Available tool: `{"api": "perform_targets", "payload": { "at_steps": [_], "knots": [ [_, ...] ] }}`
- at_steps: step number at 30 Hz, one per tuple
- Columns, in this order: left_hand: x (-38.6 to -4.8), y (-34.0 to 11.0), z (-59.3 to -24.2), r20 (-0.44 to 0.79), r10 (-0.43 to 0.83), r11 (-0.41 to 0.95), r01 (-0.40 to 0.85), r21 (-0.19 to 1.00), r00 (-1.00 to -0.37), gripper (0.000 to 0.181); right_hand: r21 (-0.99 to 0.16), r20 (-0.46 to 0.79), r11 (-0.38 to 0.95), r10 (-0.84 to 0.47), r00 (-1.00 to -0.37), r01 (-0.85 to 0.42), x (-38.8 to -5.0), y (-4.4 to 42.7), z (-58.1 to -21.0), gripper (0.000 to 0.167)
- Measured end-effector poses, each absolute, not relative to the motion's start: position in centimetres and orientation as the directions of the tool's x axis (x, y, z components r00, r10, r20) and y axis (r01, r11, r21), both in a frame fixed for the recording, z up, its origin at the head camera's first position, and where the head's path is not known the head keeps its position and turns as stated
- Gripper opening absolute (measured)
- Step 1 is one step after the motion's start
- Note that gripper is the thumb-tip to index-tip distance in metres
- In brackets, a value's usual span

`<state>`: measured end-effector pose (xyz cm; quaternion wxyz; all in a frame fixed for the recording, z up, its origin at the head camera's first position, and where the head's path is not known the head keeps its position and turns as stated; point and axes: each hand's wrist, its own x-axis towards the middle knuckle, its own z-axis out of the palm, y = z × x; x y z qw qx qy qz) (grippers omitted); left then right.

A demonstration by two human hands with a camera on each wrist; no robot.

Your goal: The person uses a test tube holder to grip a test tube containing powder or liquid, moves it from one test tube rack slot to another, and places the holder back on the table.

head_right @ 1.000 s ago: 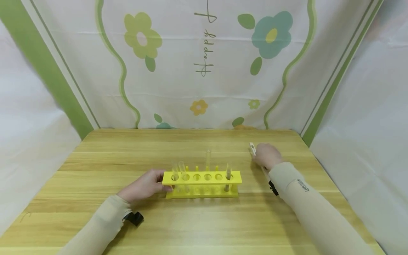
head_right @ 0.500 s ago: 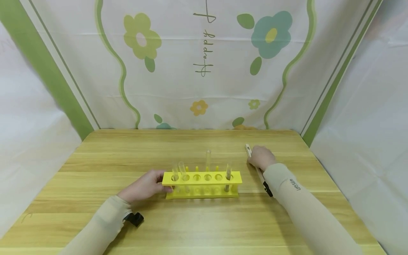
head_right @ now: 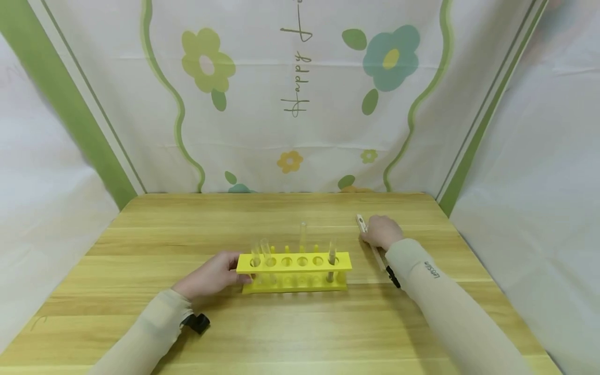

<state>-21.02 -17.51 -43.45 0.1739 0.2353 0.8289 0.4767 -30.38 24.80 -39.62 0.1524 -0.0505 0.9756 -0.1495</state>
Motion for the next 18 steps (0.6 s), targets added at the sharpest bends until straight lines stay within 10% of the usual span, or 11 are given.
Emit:
{"api": "perform_targets", "payload": {
  "at_steps": [18],
  "knots": [
    [-21.4, -20.7, -41.8, -0.039, 0.537, 0.578, 0.334, 0.744, -0.842, 0.042, -0.149, 0.035, 0.947, -0.283, -0.959, -0.285, -25.0, 27.8, -34.2, 0.041]
  ]
}}
